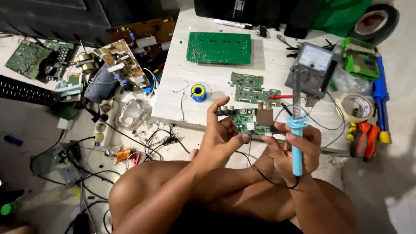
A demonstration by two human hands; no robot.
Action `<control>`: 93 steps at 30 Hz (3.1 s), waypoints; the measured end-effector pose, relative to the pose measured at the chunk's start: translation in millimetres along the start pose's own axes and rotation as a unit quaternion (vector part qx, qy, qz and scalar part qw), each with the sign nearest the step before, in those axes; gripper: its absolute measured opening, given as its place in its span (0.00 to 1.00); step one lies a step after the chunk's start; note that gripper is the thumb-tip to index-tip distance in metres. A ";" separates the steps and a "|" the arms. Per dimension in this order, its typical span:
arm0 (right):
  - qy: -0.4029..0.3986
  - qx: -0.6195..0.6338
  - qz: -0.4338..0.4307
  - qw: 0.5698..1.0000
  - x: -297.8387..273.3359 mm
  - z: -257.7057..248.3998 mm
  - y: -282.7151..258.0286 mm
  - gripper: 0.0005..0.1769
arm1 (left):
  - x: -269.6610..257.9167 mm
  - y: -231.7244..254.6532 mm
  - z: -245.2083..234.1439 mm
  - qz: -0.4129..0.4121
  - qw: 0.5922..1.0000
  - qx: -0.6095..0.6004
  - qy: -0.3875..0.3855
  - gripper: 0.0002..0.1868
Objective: A person is using a soldering iron to repair or assemble components on a circuit board while sitting on the floor.
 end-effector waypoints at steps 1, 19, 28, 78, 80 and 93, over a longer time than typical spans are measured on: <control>-0.004 -0.013 -0.006 1.000 -2.3 -1.0 -0.8 0.26 | -0.4 0.8 -0.3 -0.005 1.000 0.003 -0.002 0.46; -0.021 -0.025 -0.020 0.999 -16.9 -11.0 0.7 0.27 | -6.0 17.9 6.5 0.016 0.996 0.092 0.012 0.47; -0.016 -0.039 -0.039 0.998 -12.3 -4.8 -3.4 0.28 | -6.8 16.8 5.5 0.010 0.995 0.099 0.023 0.46; 0.001 0.000 -0.049 0.999 -4.8 -4.9 12.0 0.25 | 1.5 26.1 -1.2 0.068 0.995 0.047 0.064 0.26; 0.009 -0.005 -0.047 0.999 -6.2 -4.7 12.6 0.25 | 1.3 28.0 -0.7 0.079 0.994 0.047 0.066 0.25; -0.003 -0.008 -0.046 0.999 -7.1 -7.7 12.1 0.26 | 1.6 20.6 -0.8 0.096 0.991 0.047 0.075 0.24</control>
Point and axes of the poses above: each hand's wrist, its own x-axis towards the middle knuckle, its own z-axis out of the palm, y = z × x, the point moved 3 cm from there along x, towards the middle knuckle, and after that the axes turned 11 degrees about y, right-handed, at the moved point
